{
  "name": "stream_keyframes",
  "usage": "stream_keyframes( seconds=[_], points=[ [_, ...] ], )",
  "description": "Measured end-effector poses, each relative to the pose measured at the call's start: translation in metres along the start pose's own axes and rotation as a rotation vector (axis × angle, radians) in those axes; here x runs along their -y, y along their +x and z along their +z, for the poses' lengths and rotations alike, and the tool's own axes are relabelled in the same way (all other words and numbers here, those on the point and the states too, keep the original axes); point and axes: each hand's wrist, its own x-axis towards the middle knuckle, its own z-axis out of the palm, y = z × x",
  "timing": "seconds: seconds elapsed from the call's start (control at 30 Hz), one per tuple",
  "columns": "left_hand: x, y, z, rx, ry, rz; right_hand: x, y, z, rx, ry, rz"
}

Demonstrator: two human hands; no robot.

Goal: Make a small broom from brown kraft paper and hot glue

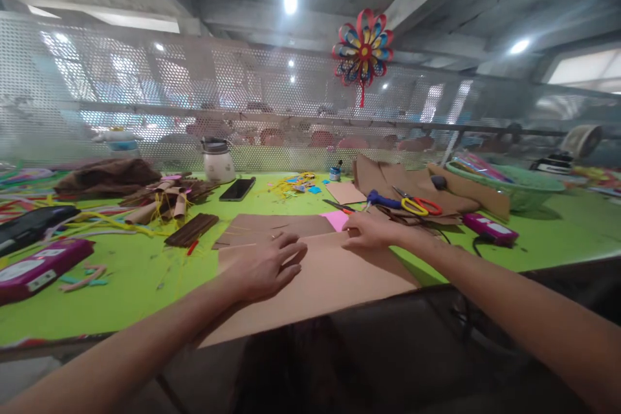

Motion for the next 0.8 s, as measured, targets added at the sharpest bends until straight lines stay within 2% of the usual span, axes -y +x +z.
stream_keyframes(
  seconds=[0.13,0.27,0.43,0.53,0.6,0.67,0.8],
  points=[
    [-0.003,-0.001,-0.002,-0.024,0.012,0.001,0.0,0.0,-0.003,0.05,0.029,-0.009],
    [-0.003,0.0,-0.01,0.003,0.044,-0.038,-0.004,0.0,-0.015,0.1,0.128,-0.057],
    [0.017,0.022,-0.037,0.056,0.169,-0.028,-0.01,-0.007,-0.022,0.065,0.278,-0.039],
    [0.032,0.04,-0.047,-0.043,0.21,-0.105,-0.012,-0.006,-0.011,-0.016,0.326,0.011],
    [0.037,0.047,-0.041,-0.117,0.221,-0.154,-0.012,-0.004,0.0,-0.077,0.325,0.029],
    [0.036,0.048,-0.026,-0.184,0.197,-0.196,-0.008,-0.001,0.012,-0.132,0.307,0.027],
    [0.029,0.037,0.009,-0.239,0.119,-0.16,0.003,-0.002,0.03,-0.274,0.265,-0.02]
  ],
)
